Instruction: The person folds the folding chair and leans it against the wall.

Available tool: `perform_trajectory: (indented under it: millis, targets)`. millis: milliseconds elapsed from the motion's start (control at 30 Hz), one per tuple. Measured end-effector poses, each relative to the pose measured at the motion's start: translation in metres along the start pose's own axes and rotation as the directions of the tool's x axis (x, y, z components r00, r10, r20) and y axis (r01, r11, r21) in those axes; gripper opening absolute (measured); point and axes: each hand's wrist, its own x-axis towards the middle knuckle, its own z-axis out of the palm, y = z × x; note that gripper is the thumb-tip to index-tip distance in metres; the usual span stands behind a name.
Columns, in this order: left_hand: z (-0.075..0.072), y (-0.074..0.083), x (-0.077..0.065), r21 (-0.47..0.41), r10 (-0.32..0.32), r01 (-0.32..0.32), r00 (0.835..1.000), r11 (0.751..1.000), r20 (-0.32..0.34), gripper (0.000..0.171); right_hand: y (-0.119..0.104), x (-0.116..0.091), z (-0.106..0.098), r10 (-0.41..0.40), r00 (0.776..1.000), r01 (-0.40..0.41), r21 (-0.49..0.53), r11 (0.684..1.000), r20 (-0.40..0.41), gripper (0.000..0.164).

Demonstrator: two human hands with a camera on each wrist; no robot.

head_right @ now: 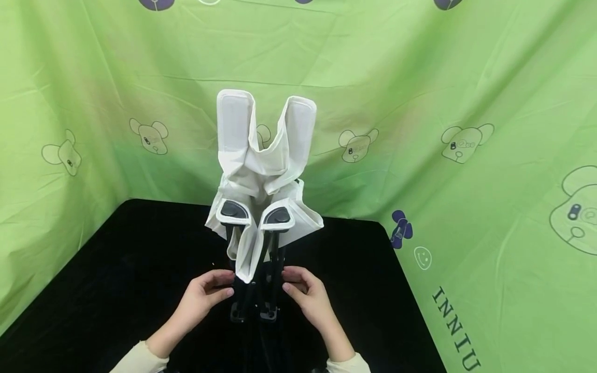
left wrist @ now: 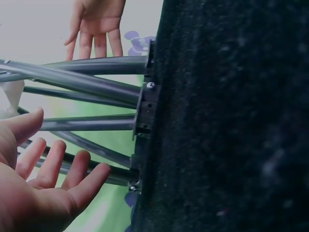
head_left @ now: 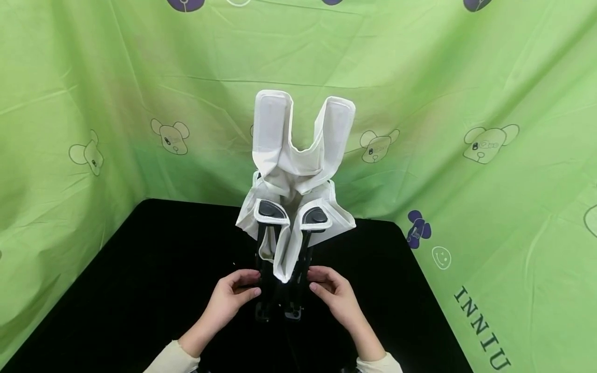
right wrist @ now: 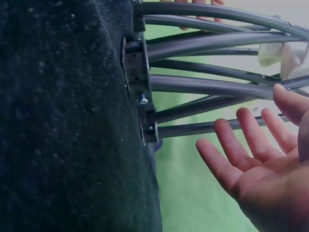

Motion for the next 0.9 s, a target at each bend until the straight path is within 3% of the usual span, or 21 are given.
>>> perform_trajectory:
  millis: [333, 600, 900]
  targets:
    - [0.003, -0.008, 0.001, 0.051, 0.013, -0.016, 0.998, 0.999, 0.058, 0.045, 0.005, -0.001, 0.01, 0.089, 0.995, -0.089, 0.004, 0.996, 0.055, 0.035]
    - [0.008, -0.008, 0.005, 0.057, -0.02, 0.017, 0.998, 0.998, 0.062, 0.046, 0.008, 0.001, 0.014, 0.085, 0.992, -0.089, 0.036, 0.995, 0.094, 0.036]
    - [0.018, -0.008, 0.008, 0.031, 0.006, -0.008, 0.997, 0.999, 0.073, 0.04, 0.01, 0.003, 0.018, 0.055, 0.985, -0.074, 0.116, 0.991, 0.163, 0.042]
